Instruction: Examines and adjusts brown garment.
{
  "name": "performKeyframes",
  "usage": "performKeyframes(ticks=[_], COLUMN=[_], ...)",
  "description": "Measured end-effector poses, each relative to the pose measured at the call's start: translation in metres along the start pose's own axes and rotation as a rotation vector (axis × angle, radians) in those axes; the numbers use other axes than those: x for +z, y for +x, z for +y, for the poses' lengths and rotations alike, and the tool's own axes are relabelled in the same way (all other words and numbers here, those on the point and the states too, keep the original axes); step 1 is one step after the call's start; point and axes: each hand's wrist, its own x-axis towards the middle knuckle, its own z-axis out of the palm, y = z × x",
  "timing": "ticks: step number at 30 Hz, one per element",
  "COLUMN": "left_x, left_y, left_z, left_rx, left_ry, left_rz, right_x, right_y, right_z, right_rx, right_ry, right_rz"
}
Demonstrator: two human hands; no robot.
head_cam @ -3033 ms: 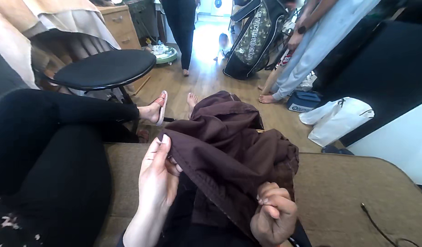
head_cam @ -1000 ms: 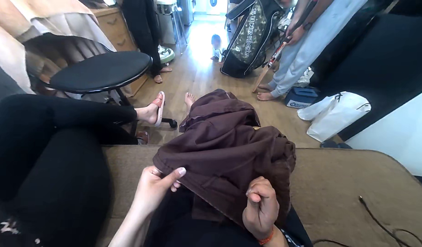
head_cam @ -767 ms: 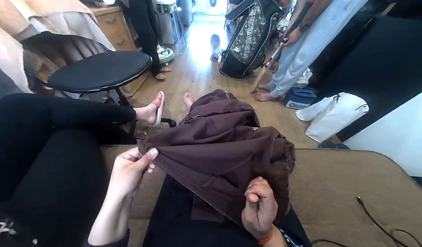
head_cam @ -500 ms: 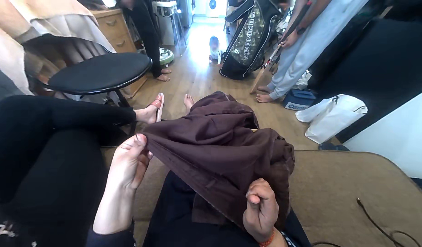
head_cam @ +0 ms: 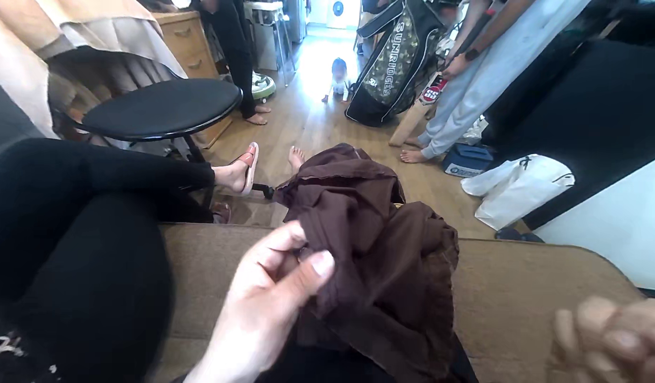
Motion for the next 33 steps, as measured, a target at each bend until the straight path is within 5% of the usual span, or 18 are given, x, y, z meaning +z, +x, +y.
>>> performKeyframes(ticks=[6,12,33], left_x=[0.033,0.03,0.021], left_y=[-0.022,-0.036,-0.037], left_z=[-0.022,-0.021,-0.017], left_rx=[0.078,0.093,0.103], left_ry=[0.043,0.104,0.108], left_rz=[-0.03,-0.011,-0.057], right_x=[0.051,0.08,0.078], right_y=[-0.03,-0.047,-0.045], right_z=[-0.005,0.014,0.017], right_rx=[0.155,0.077,0.161], right_ry=[-0.004,-0.125,-0.103], right_rz=[-0.317,-0.258,-0.242])
